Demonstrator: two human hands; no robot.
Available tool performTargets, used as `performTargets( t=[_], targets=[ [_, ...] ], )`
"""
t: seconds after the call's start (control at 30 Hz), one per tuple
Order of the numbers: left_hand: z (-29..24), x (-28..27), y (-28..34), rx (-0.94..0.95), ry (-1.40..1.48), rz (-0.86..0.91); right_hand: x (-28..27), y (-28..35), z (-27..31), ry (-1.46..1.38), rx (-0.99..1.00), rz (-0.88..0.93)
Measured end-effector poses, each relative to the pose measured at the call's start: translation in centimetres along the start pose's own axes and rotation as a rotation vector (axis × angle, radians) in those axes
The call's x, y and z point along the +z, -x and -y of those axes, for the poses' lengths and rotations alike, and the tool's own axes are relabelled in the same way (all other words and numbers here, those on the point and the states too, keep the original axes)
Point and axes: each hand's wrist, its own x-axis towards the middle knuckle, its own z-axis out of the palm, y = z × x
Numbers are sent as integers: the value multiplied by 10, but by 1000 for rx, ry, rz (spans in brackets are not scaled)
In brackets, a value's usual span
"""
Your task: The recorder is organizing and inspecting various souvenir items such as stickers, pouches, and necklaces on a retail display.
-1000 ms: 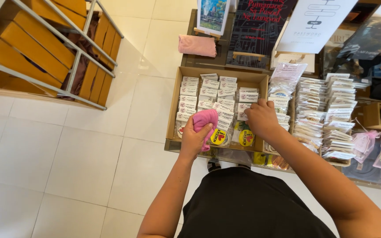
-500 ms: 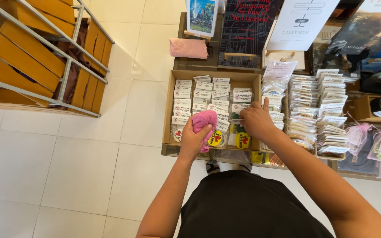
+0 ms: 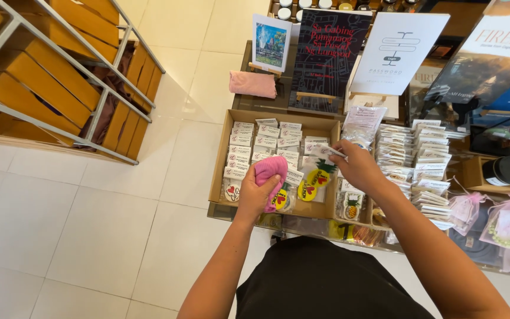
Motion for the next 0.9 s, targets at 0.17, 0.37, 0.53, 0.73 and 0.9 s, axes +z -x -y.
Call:
performTargets(
  t=[0.17,0.37,0.53,0.73,0.9],
  targets=[
    [-4,14,0,62,-54,-38,-18,-1,-18,-214,78,-27],
    [3,27,-4,92,-26,-90,-13,-6,-35,-405,212,157],
    [3,32,-4,79,38,-179,5,3,-27,-419,219,289],
    [6,36,8,137,63,-230,38,-4,-22,-562,145,361],
    [6,21,11,138,9,-280,73,-18,-19,-659,109,428]
  ],
)
